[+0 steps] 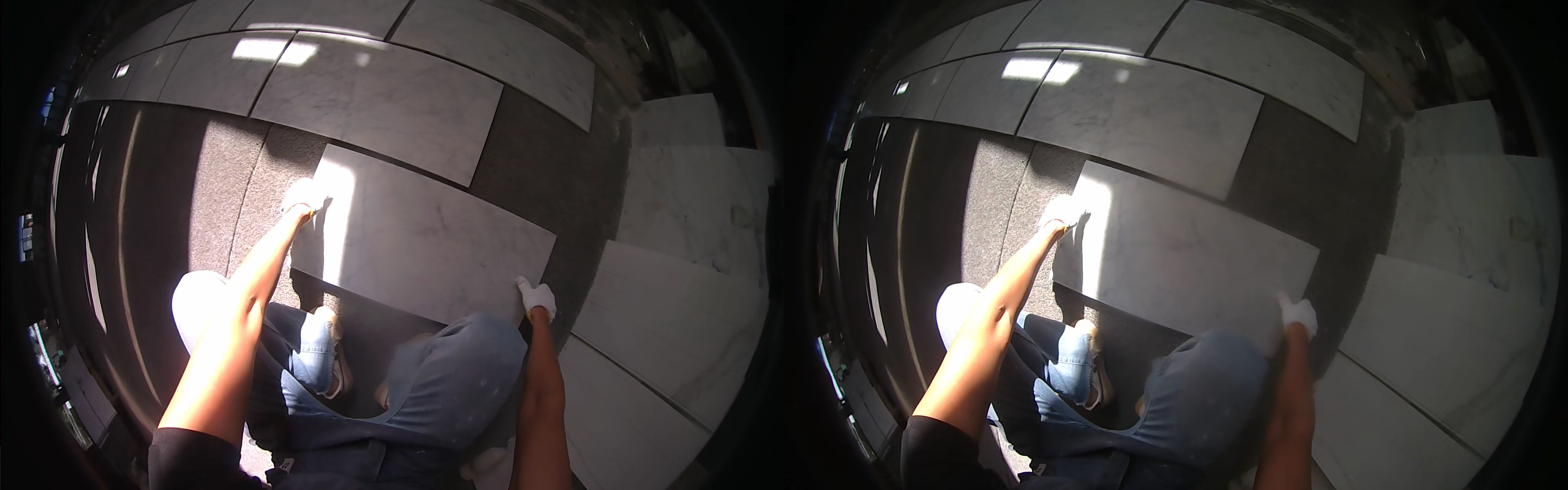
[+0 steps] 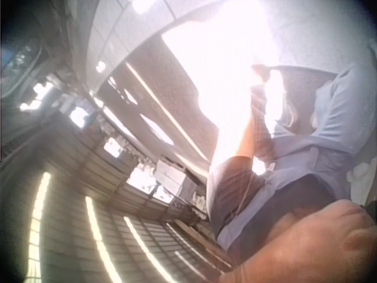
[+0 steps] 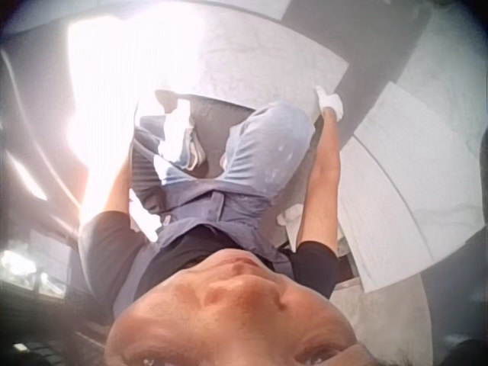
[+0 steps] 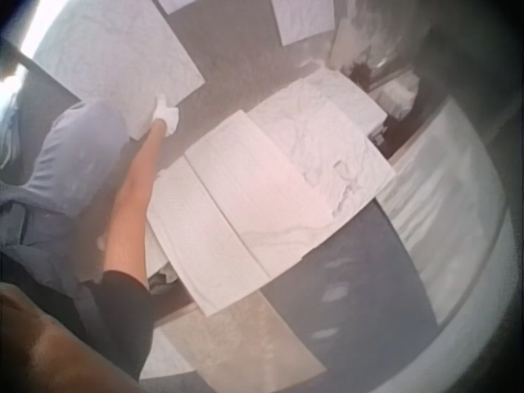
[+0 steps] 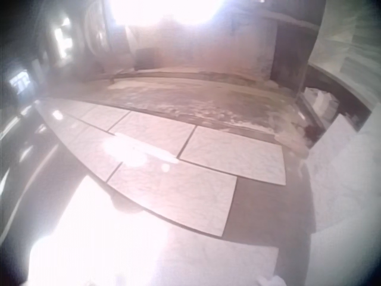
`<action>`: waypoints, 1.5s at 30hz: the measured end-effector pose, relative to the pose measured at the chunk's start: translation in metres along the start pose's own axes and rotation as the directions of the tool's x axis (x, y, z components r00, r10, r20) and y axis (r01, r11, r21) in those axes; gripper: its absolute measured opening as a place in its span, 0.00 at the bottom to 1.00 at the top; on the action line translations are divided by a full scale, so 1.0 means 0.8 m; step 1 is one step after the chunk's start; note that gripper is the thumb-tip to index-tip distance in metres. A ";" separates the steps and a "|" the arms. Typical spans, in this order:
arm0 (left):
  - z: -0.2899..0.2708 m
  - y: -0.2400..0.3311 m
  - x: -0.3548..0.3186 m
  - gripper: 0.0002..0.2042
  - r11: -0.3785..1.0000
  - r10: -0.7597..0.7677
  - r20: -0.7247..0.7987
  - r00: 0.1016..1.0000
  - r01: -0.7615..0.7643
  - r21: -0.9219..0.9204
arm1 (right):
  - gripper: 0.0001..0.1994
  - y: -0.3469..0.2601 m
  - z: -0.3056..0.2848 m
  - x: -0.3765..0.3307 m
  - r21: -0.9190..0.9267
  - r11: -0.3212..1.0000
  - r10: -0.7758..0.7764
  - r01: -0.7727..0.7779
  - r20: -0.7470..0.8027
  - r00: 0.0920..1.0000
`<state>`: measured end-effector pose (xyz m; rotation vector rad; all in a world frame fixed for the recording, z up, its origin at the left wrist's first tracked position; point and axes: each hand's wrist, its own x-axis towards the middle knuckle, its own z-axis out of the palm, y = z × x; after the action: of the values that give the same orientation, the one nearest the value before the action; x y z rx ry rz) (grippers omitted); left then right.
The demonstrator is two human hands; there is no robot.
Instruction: The person picks up large rectangular tiles from a stack and places them on the floor in a staggered pattern. They walk between the stack and the laying area, positioning each tile by hand. Another person is also seen laying tiles nearby.
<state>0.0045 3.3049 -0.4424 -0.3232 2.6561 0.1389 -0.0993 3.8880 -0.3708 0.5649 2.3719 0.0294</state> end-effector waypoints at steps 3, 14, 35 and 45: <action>-0.003 -0.008 0.014 0.17 0.996 0.040 0.008 0.999 -0.041 0.080 | 0.48 -0.005 -0.004 -0.006 -0.023 0.999 0.031 -0.031 0.007 0.999; -0.028 0.004 0.015 0.17 0.987 -0.039 -0.029 0.999 0.035 -0.154 | 0.47 -0.021 -0.017 0.001 -0.004 1.000 0.022 -0.022 0.030 0.999; -0.021 -0.007 0.021 0.16 0.973 -0.038 -0.067 0.997 0.022 -0.228 | 0.48 -0.012 -0.016 0.015 0.074 0.997 0.024 -0.025 0.020 1.000; -0.062 0.026 0.017 0.19 0.981 -0.131 0.093 0.987 0.142 -0.129 | 0.52 -0.023 -0.021 0.016 0.216 0.974 0.046 -0.067 0.101 0.994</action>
<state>-0.0342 3.3147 -0.4035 -0.5310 2.5373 0.2829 -0.1257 3.8789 -0.3688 0.7227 2.2803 -0.2323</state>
